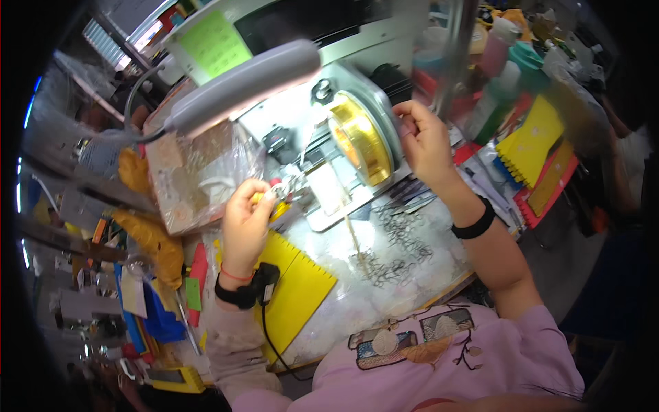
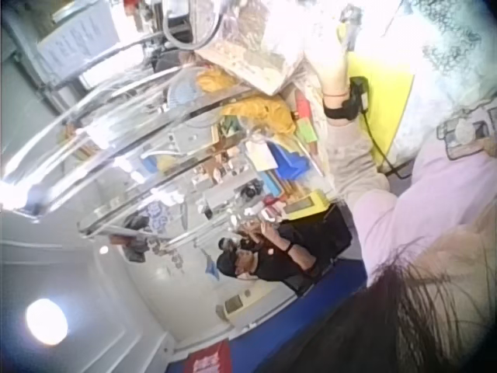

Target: Assembling small metal components using a fixture and tweezers on a production line.

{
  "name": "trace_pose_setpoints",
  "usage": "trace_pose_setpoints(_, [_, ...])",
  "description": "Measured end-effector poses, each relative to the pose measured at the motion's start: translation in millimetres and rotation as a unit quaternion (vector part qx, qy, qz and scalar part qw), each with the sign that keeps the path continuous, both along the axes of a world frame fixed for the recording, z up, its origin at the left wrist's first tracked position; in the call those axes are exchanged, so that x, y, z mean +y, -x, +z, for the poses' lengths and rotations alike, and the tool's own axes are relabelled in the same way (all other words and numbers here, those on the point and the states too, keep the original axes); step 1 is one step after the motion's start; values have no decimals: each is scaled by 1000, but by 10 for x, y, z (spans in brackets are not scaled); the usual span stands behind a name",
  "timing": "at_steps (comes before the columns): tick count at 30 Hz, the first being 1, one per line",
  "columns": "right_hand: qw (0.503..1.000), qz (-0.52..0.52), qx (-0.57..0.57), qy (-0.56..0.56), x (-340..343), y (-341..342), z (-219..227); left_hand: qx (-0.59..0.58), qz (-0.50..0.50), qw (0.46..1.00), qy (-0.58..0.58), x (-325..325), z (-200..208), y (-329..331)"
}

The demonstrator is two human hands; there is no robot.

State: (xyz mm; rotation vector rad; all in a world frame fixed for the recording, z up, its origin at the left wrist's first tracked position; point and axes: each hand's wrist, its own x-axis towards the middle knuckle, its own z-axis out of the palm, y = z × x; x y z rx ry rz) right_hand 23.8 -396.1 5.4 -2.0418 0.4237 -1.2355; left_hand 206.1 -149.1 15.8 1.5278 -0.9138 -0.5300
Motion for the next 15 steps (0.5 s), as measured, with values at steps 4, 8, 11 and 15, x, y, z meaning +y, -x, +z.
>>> trace_pose_setpoints(4, [982,-170,-41,75,-355,106,-15,30,12,999,3,135,-2,4])
trace_pose_setpoints(8, [969,-237,-73,6,-717,312,7,48,-11,999,15,116,-7,-19])
trace_pose_setpoints(11, [968,-244,-65,-10,-761,359,54,49,-6,998,29,89,7,2])
trace_pose_setpoints(15, [973,-216,-49,-59,-895,395,10,-2,-4,1000,8,69,-16,-21])
